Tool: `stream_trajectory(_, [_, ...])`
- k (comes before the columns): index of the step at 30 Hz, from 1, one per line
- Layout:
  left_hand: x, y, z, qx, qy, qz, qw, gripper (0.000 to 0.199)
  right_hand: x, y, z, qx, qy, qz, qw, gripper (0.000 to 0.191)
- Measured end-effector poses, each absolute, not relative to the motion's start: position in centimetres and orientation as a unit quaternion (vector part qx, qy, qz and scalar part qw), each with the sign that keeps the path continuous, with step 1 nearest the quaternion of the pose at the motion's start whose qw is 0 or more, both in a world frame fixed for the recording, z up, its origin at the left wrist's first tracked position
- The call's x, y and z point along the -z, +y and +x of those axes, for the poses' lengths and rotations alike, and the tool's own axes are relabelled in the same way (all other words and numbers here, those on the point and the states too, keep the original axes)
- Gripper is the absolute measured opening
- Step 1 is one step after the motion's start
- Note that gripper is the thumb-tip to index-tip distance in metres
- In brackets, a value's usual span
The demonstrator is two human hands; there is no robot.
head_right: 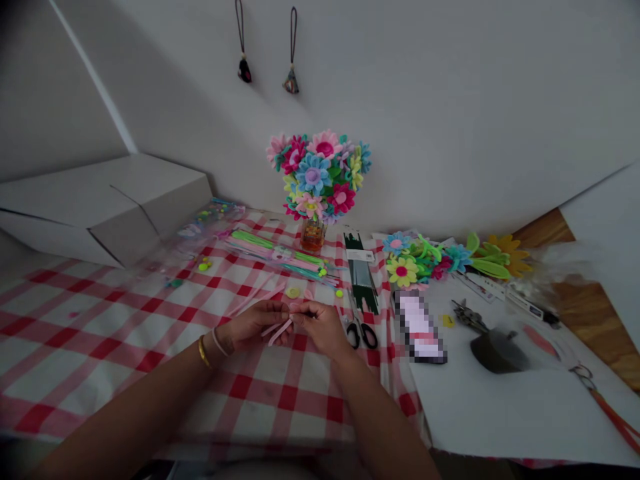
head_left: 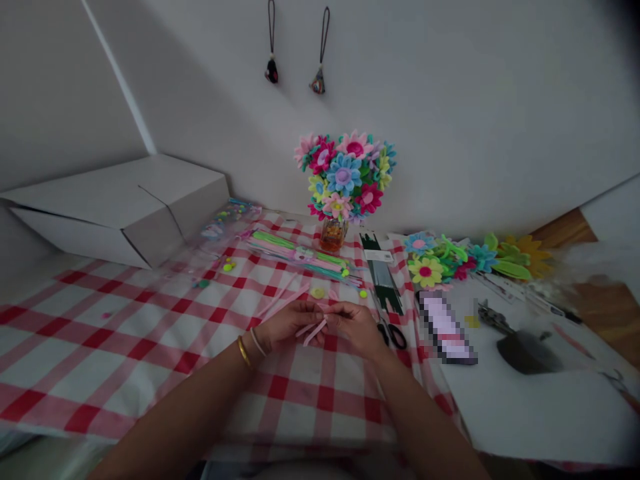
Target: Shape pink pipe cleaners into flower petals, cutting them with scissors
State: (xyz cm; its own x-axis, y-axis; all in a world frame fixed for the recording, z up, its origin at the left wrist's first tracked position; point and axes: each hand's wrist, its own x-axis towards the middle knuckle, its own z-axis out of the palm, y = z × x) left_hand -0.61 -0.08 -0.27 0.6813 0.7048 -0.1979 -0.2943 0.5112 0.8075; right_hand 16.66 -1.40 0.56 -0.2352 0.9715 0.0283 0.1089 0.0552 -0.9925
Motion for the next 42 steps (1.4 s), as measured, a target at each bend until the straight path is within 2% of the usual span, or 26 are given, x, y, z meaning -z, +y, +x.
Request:
stream_trajectory(13, [0.1, 0.0, -0.6, -0.295, 0.269, 0.409, 0.821, 0.02, -0.1, -1.5, 16.6, -0.451, -0.625, -0.478, 0.421, 0.018])
stream_trajectory(17, [0.0, -0.1, -0.5, -0.297, 0.284, 0.413, 0.813, 0.024, -0.4, -1.5, 16.6, -0.427, -0.634, -0.492, 0.416, 0.017])
stream_trajectory(25, [0.1, 0.2, -1.0, -0.298, 0.316, 0.391, 0.811, 0.034, -1.0, -1.1, 17.6, -0.392, -0.58, -0.545, 0.461, 0.023])
stream_trajectory(33, [0.5, 0.7, -0.9, -0.34, 0.377, 0.497, 0.703, 0.024, -1.0, -1.0, 17.9, -0.354, -0.59, -0.555, 0.467, 0.026])
stream_trajectory(37, [0.1, 0.6, -1.4, -0.28, 0.365, 0.48, 0.747, 0.024, -1.1, -1.0, 17.9, -0.372, -0.598, -0.545, 0.455, 0.025])
stream_trajectory(42, [-0.4, 0.5, -1.9, -0.273, 0.343, 0.432, 0.788, 0.029, -0.7, -0.4, 18.7, -0.369, -0.588, -0.538, 0.479, 0.025])
